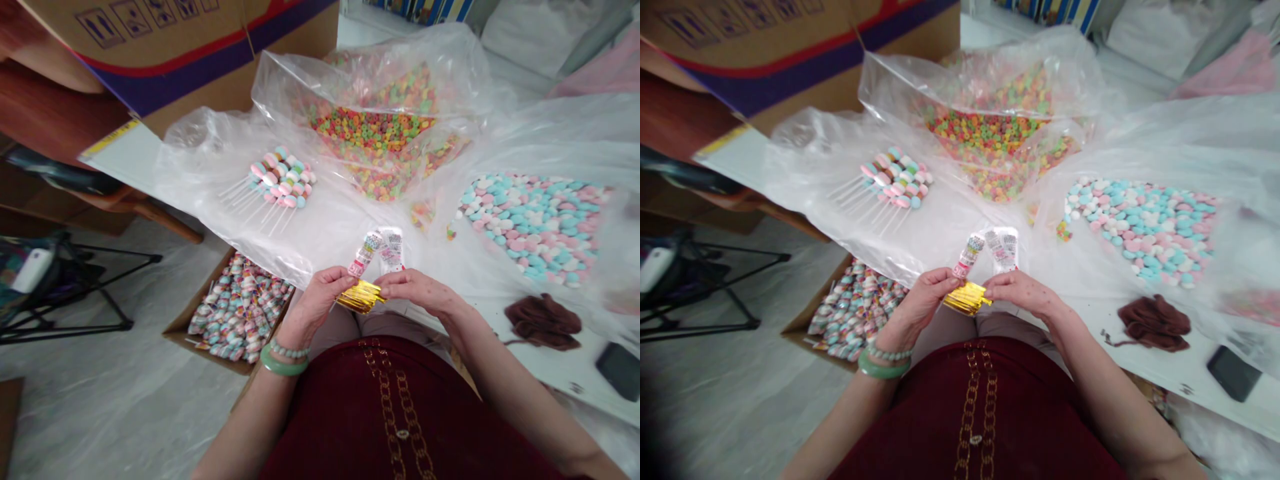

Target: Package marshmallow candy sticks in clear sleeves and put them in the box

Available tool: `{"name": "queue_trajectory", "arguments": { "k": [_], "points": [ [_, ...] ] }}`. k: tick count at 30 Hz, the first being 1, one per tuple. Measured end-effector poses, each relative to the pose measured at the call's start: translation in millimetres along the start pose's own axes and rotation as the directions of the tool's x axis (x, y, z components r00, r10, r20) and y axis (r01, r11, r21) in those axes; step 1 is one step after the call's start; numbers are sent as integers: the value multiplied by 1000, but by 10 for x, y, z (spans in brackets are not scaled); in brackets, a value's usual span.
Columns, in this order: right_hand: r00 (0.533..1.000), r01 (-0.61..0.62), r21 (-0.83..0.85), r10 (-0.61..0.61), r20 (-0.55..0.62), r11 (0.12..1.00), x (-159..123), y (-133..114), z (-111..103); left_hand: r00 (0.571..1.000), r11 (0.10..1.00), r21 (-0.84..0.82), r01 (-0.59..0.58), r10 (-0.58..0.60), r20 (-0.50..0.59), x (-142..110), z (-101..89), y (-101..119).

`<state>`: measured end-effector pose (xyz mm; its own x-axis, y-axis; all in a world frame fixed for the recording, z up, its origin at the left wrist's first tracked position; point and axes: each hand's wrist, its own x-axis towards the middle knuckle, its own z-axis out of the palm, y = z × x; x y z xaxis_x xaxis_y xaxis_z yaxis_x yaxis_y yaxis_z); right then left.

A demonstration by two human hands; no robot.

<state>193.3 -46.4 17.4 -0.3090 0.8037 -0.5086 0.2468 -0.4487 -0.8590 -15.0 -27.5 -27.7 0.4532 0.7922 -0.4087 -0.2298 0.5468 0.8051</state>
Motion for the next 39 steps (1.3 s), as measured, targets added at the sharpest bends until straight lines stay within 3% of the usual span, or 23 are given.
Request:
{"name": "queue_trajectory", "arguments": {
  "k": [4, 11, 16, 19, 24, 28, 30, 39],
  "points": [
    [988, -42, -32, 46, 146, 999, 52, 4, 4, 1000, 1000, 18, -1, 1, 13, -5, 17, 33],
    [997, -1, -82, 7, 78, 997, 53, -22, -25, 999, 999, -30, 44, -44, 0, 15, -47, 68],
    [997, 57, -297, -37, 72, 953, 84, -45, -30, 998, 998, -15, 66, -66, 4, 16, -47, 76],
    [990, 122, -522, -139, 8, 844, 104, -44, 46, 995, 997, -23, 80, -79, 56, 21, -32, 48],
    [960, 98, -734, -257, -107, 672, 129, 37, 219, 990, 992, -87, 90, -80, 113, 43, 19, -30],
    [945, 141, -885, -328, -14, 444, 122, 27, 201, 984, 990, -60, 128, -119, 134, 48, 10, -19],
    [946, 167, -908, -321, 38, 384, 116, -32, 140, 979, 987, -47, 152, -144, 141, 49, -18, 12],
    [953, 200, -860, -297, 59, 470, 63, -170, -38, 985, 985, -61, 162, -158, 67, 55, -160, 110]
  ]
}}
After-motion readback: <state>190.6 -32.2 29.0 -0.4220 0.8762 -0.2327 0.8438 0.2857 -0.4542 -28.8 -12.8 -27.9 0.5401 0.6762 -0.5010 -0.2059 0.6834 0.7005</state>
